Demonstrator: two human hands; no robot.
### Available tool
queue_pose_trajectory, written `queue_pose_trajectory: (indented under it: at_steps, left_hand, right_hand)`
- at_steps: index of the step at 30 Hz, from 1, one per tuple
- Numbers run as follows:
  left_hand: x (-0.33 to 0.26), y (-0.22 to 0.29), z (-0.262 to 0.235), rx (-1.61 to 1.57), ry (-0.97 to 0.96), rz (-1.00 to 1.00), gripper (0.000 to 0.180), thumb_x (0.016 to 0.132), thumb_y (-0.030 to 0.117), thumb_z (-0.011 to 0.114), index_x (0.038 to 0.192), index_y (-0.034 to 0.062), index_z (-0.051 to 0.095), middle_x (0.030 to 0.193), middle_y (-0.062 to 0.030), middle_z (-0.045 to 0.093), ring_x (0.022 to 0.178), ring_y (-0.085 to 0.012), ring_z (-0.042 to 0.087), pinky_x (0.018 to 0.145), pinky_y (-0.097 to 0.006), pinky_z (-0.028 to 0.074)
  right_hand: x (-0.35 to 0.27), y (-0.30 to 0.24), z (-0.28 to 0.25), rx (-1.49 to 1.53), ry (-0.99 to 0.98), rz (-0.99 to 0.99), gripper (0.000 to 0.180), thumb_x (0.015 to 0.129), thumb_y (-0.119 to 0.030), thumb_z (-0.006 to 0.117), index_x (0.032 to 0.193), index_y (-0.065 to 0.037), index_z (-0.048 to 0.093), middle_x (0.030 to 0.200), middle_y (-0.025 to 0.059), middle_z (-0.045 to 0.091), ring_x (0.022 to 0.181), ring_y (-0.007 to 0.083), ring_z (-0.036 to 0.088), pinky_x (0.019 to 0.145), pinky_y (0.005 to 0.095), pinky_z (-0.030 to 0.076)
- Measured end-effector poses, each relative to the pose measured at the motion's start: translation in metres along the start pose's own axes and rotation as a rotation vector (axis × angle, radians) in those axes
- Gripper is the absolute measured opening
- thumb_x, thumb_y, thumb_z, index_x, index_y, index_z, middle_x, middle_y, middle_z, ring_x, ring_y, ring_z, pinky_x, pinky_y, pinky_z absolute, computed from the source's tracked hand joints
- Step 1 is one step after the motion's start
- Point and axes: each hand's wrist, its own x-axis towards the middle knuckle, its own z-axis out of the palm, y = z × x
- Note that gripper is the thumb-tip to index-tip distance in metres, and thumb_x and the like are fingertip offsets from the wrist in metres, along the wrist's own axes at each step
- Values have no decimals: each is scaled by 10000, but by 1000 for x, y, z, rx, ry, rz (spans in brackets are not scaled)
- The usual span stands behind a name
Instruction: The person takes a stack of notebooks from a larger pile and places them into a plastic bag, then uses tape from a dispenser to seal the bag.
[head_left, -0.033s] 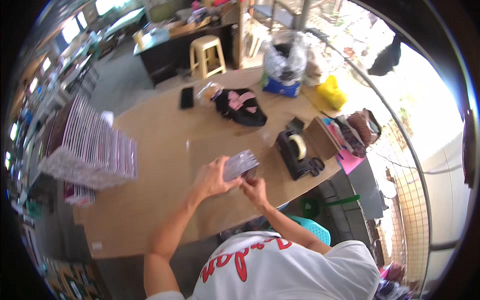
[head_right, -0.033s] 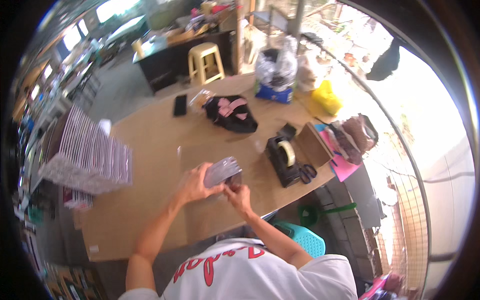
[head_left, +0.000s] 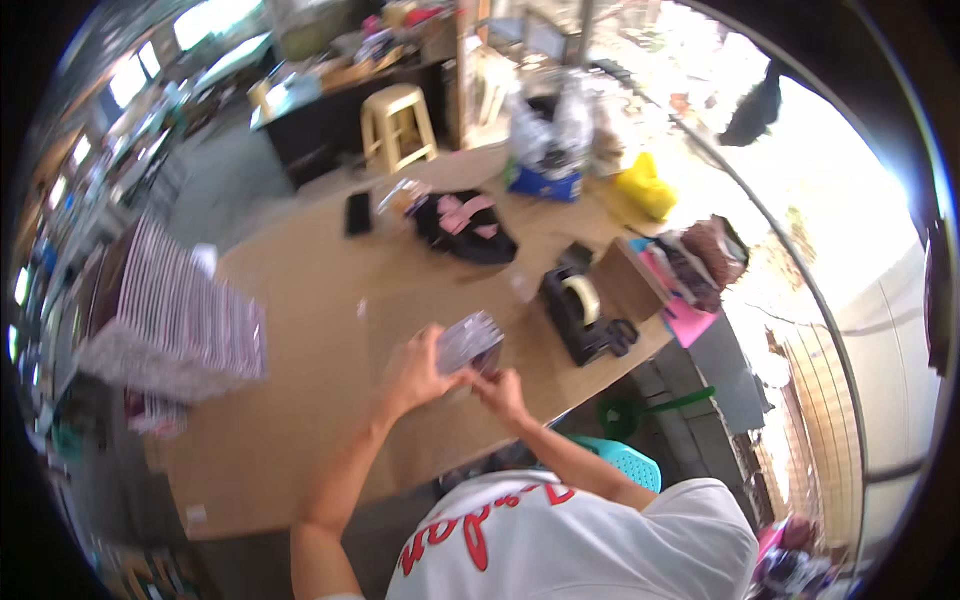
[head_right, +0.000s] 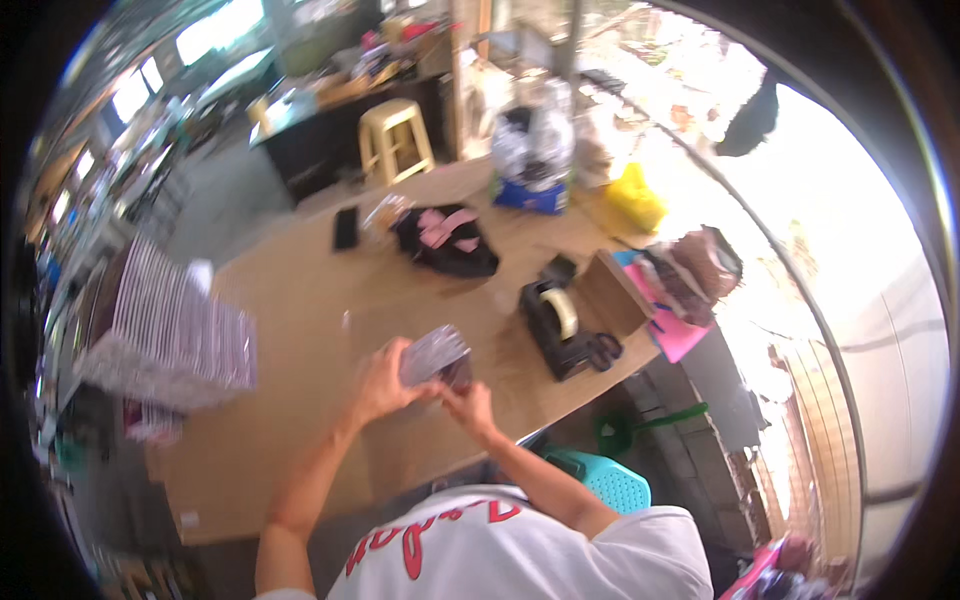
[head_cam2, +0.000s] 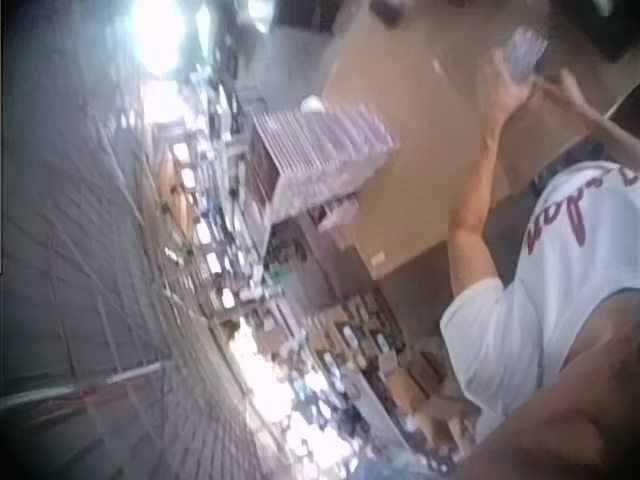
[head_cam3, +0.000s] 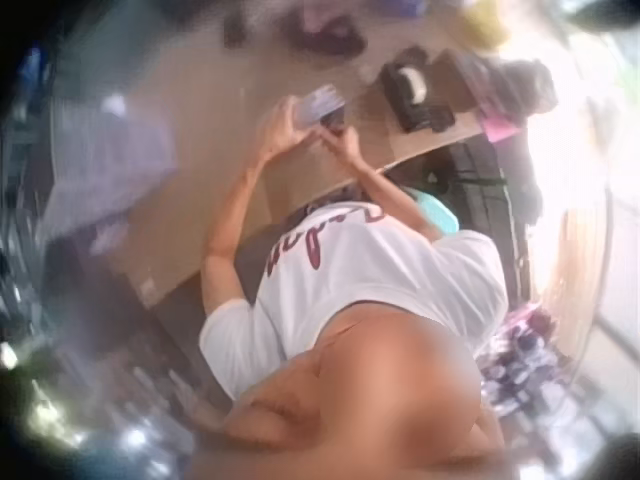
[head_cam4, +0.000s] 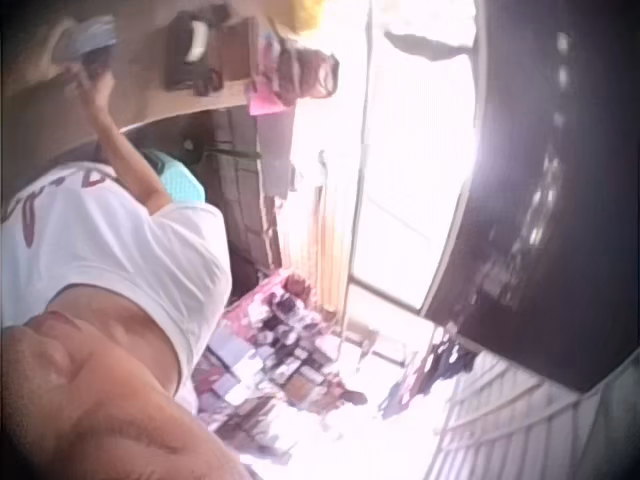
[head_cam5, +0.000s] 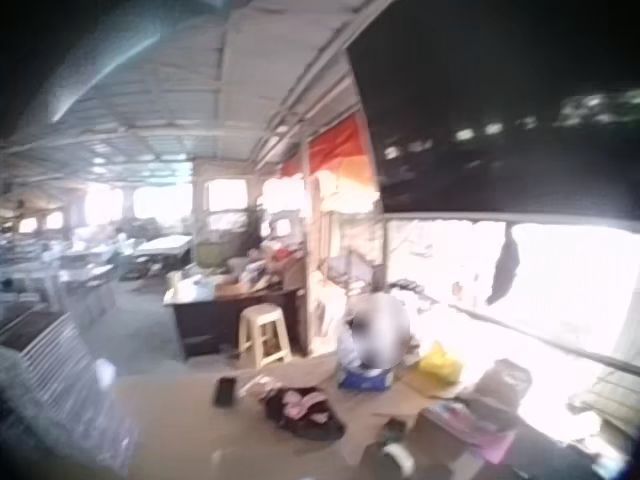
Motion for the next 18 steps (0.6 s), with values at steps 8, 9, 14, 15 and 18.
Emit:
queue_pose_trajectory:
  at_steps: [8,9,14,15,18]
  left_hand:
    - [-31,32,-24,143,94,-41,638,652,307,876,1141,64,545,1067,-162,653,933,-367,673,775,-471,540]
    - [-43,35,-36,145,96,-3,633,649,287,875,1143,66,547,1060,-160,653,930,-361,675,773,-470,540]
    - [-47,63,-62,60,55,255,829,673,235,857,1334,85,380,1109,-182,650,978,-363,670,789,-451,540]
    - [-52,69,-85,31,20,199,838,673,234,858,1330,99,356,1106,-191,650,953,-362,676,761,-440,548]
    - [-103,85,-161,161,97,-5,1020,665,248,866,1479,139,261,1163,-194,634,947,-359,679,747,-444,551]
  right_hand:
    - [-10,-14,-73,-453,-75,-505,941,589,-277,911,1398,-136,451,1331,202,512,1191,345,539,971,423,481]
    - [-28,-60,-76,-522,-91,-702,1117,578,-235,924,1511,-158,315,1425,218,412,1294,357,464,1025,420,455]
    - [-74,-188,-58,-612,-346,-919,1259,537,-225,929,1534,-54,180,1339,220,502,1183,398,550,982,452,483]
    - [-76,-203,-46,-495,-433,-782,1205,527,-193,925,1512,-42,249,1266,211,569,1094,397,614,920,438,526]
    - [-92,-246,3,-641,-366,-1284,809,516,-94,882,1253,-1,561,1051,177,661,937,393,660,814,422,553]
